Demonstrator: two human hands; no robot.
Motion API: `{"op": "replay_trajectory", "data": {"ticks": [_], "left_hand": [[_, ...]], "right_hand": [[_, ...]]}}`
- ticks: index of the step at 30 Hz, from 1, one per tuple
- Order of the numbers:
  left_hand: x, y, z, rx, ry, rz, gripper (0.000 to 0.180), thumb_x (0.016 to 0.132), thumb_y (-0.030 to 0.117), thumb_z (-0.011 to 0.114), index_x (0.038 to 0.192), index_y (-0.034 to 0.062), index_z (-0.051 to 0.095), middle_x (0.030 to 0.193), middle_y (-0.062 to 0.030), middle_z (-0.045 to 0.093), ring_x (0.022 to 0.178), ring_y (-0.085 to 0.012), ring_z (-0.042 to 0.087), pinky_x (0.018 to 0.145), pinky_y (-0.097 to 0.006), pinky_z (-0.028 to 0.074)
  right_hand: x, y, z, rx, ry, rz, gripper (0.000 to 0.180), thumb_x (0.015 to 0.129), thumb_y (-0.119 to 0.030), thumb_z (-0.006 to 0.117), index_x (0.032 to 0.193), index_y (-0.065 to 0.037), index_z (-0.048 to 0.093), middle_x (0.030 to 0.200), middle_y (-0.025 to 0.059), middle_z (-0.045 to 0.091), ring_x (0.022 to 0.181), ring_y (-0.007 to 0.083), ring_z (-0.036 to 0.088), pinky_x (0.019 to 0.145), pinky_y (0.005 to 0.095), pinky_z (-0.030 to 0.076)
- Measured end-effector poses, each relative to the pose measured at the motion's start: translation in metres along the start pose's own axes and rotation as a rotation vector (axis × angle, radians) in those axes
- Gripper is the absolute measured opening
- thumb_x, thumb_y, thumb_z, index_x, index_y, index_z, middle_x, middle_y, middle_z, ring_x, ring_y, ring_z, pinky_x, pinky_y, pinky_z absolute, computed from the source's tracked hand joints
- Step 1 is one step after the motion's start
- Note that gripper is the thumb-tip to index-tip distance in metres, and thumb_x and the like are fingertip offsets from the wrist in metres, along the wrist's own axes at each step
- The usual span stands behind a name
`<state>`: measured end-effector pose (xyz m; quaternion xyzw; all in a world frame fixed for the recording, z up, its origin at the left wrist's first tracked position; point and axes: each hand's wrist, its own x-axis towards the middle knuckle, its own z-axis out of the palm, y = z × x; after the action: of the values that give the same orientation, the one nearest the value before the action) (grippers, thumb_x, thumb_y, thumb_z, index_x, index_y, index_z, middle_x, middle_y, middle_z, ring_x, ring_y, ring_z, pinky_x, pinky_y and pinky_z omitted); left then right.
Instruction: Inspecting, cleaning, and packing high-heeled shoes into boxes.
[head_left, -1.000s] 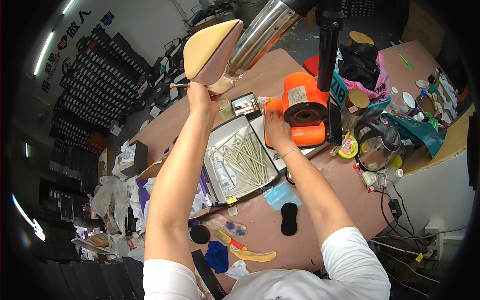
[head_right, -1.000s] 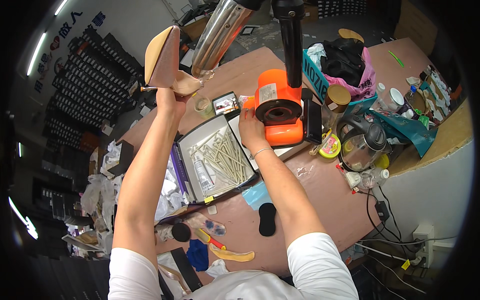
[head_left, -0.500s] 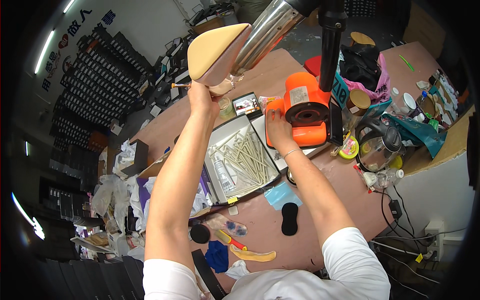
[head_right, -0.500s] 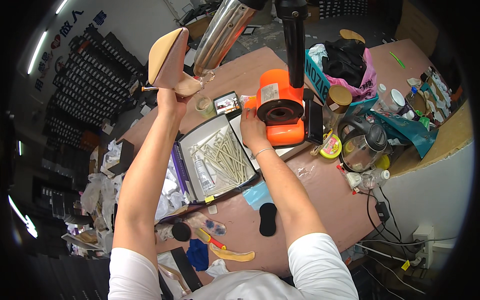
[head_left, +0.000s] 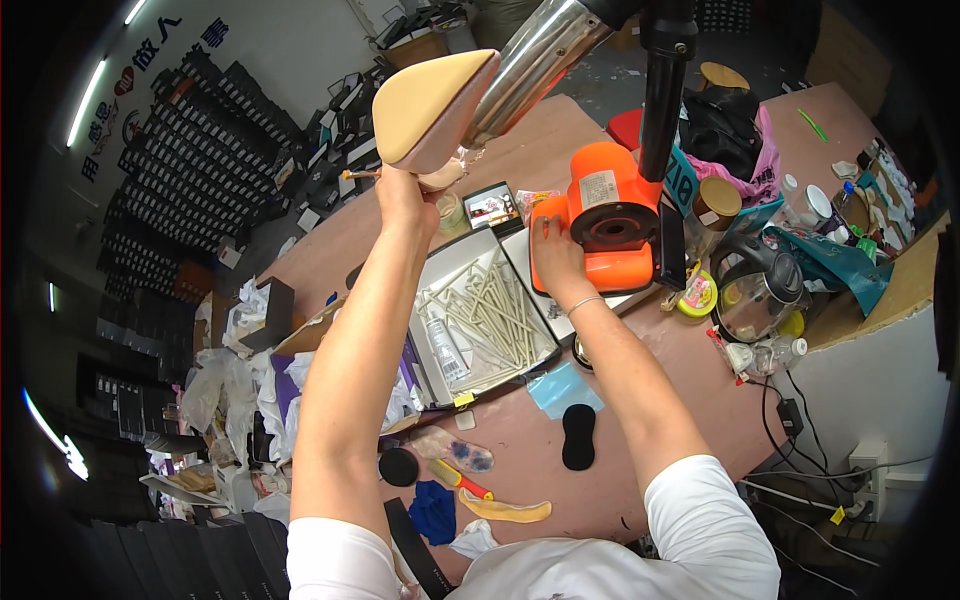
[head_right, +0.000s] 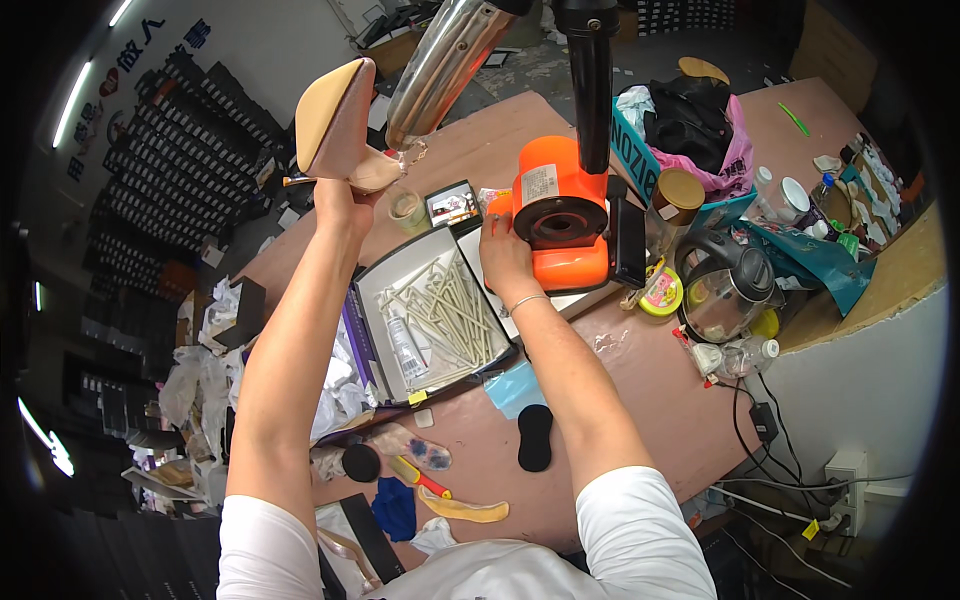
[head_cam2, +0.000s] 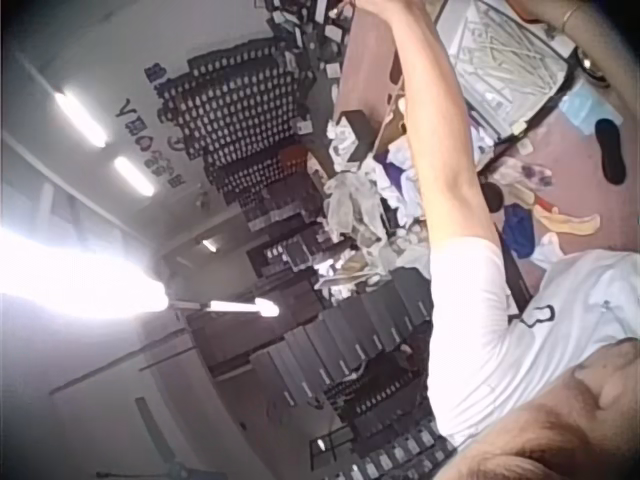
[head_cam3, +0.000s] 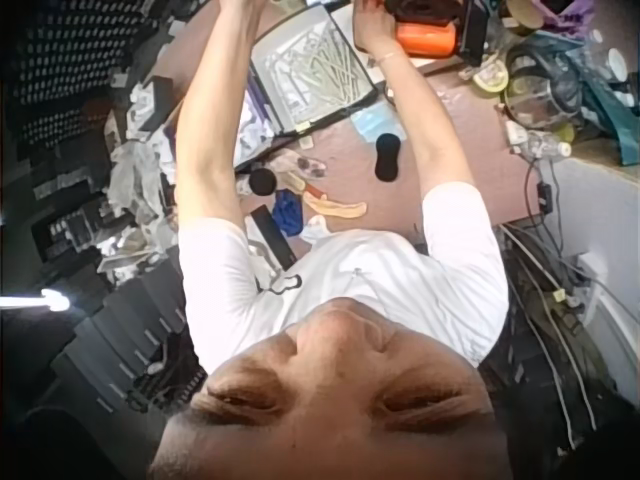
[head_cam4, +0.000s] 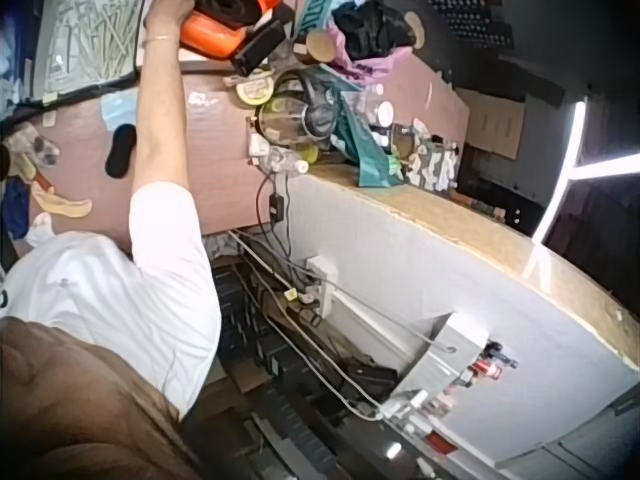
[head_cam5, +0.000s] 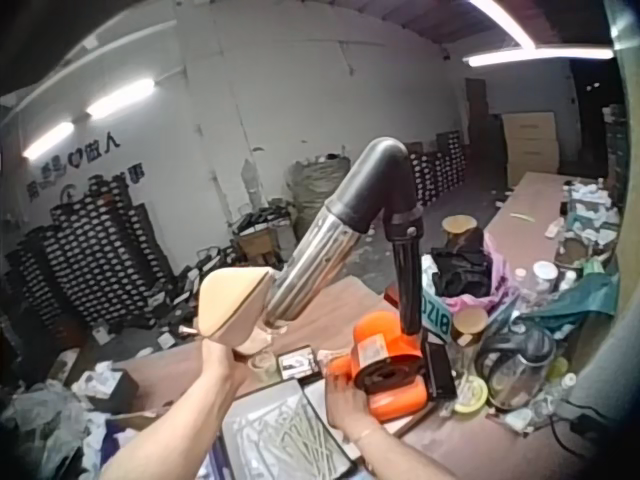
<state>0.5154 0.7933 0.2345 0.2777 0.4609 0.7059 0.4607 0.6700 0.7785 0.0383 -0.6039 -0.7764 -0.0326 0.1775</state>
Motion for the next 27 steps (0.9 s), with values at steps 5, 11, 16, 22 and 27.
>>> {"op": "replay_trajectory", "data": {"ticks": [5, 11, 16, 22, 27], "left_hand": [[0.0038, -0.0020, 0.0019, -0.016, -0.006, 0.004, 0.041, 0.083, 0.030, 0.062, 0.113, 0.0050, 0.050, 0.109, -0.0118, 0.059, 0.092, -0.0241, 0.064, 0.073, -0.040, 0.056], [0.0029, -0.0047, 0.0024, -0.054, -0.039, -0.019, 0.041, 0.085, 0.029, 0.062, 0.116, 0.0069, 0.049, 0.112, -0.0110, 0.057, 0.098, -0.0252, 0.062, 0.078, -0.044, 0.055], [-0.0001, -0.0061, 0.0053, -0.081, -0.031, -0.031, 0.041, 0.086, 0.028, 0.060, 0.119, 0.0079, 0.046, 0.115, -0.0115, 0.056, 0.101, -0.0273, 0.061, 0.079, -0.047, 0.055], [-0.0008, -0.0070, 0.0073, -0.085, -0.031, -0.032, 0.040, 0.086, 0.027, 0.061, 0.119, 0.0088, 0.046, 0.116, -0.0114, 0.056, 0.102, -0.0276, 0.061, 0.079, -0.047, 0.055], [0.0024, -0.0103, 0.0048, -0.104, -0.055, -0.047, 0.040, 0.086, 0.026, 0.062, 0.119, 0.0091, 0.047, 0.117, -0.0108, 0.056, 0.102, -0.0269, 0.061, 0.079, -0.048, 0.055]], "right_hand": [[0.0006, 0.0005, 0.0018, 0.002, 0.014, -0.001, 0.051, 0.078, -0.006, 0.057, 0.126, 0.007, 0.043, 0.124, 0.0325, 0.046, 0.095, 0.0347, 0.064, 0.071, 0.0323, 0.055], [0.0008, 0.0001, 0.0009, 0.011, 0.004, 0.004, 0.050, 0.079, -0.006, 0.056, 0.125, 0.008, 0.043, 0.123, 0.0325, 0.047, 0.095, 0.0345, 0.064, 0.070, 0.0323, 0.055], [0.0004, 0.0003, 0.0000, 0.008, 0.010, -0.002, 0.050, 0.079, -0.006, 0.056, 0.126, 0.007, 0.043, 0.122, 0.0321, 0.047, 0.095, 0.0347, 0.063, 0.071, 0.0329, 0.055], [0.0007, 0.0005, 0.0009, -0.003, 0.015, -0.003, 0.050, 0.079, -0.006, 0.056, 0.126, 0.007, 0.043, 0.122, 0.0319, 0.048, 0.097, 0.0363, 0.062, 0.073, 0.0335, 0.055], [0.0002, 0.0005, 0.0001, -0.014, 0.010, -0.011, 0.050, 0.079, -0.006, 0.056, 0.126, 0.007, 0.043, 0.122, 0.0321, 0.048, 0.096, 0.0357, 0.063, 0.072, 0.0333, 0.055]]}}
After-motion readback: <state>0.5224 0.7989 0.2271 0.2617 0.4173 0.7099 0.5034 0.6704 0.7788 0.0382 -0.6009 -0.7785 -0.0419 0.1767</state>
